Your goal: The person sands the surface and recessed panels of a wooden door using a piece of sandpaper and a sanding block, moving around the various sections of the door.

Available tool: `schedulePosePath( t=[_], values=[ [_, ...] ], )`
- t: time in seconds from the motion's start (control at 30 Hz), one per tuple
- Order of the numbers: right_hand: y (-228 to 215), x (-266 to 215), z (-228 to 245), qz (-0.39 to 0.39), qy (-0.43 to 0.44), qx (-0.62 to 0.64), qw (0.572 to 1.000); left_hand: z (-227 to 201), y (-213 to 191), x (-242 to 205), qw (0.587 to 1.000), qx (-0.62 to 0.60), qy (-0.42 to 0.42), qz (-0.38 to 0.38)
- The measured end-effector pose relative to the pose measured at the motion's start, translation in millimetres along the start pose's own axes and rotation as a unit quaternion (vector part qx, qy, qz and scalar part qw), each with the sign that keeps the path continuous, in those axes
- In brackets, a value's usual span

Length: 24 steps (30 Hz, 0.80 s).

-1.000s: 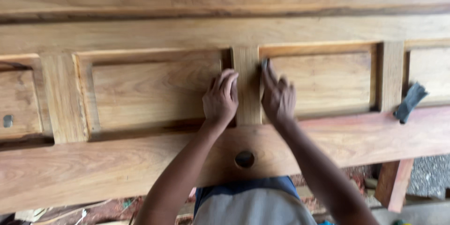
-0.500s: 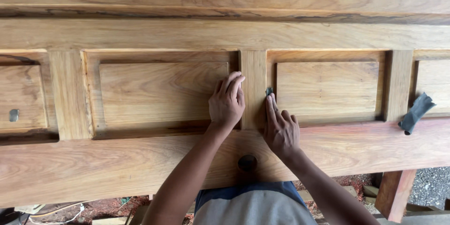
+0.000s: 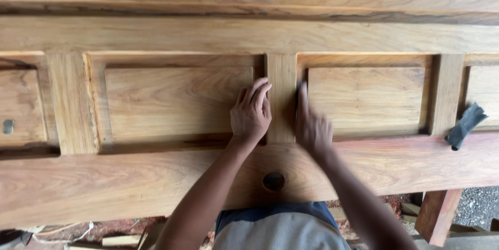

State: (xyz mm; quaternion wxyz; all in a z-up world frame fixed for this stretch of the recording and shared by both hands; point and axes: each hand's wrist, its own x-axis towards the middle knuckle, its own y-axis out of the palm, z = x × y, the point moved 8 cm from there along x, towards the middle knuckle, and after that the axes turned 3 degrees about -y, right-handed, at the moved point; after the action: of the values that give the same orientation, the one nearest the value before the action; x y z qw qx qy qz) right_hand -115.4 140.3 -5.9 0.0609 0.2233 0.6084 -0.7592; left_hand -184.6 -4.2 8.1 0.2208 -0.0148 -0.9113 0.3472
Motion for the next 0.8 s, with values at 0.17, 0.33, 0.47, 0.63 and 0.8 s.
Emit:
schedulePosePath(
  t=[0.17, 0.33, 0.47, 0.63, 0.8],
  values=[
    [-10.3, -32.5, 19.6, -0.212, -0.112, -0.136, 0.961, 0.0, -0.8, -3.6, 1.0, -0.022, 0.007, 0.003],
    [20.5, 37.6, -26.8, -0.01, 0.005, 0.007, 1.0, -0.4, 0.7, -4.9, 1.0, 0.001, -0.001, 0.016],
    [-4.2, -26.8, 5.5, -0.167, -0.103, -0.12, 0.973, 0.2, -0.9, -5.7, 0.999, -0.036, -0.001, 0.009],
    [32.8, 25.7, -40.2, -0.03, -0.019, 0.029, 0.999, -3.6, 1.1, -6.2, 0.999, -0.007, -0.001, 0.035],
    [-3.5, -37.6, 8.3, -0.175, -0.127, -0.114, 0.97, -0.3, -3.7, 0.1, 0.998, -0.054, -0.004, 0.017]
  ],
)
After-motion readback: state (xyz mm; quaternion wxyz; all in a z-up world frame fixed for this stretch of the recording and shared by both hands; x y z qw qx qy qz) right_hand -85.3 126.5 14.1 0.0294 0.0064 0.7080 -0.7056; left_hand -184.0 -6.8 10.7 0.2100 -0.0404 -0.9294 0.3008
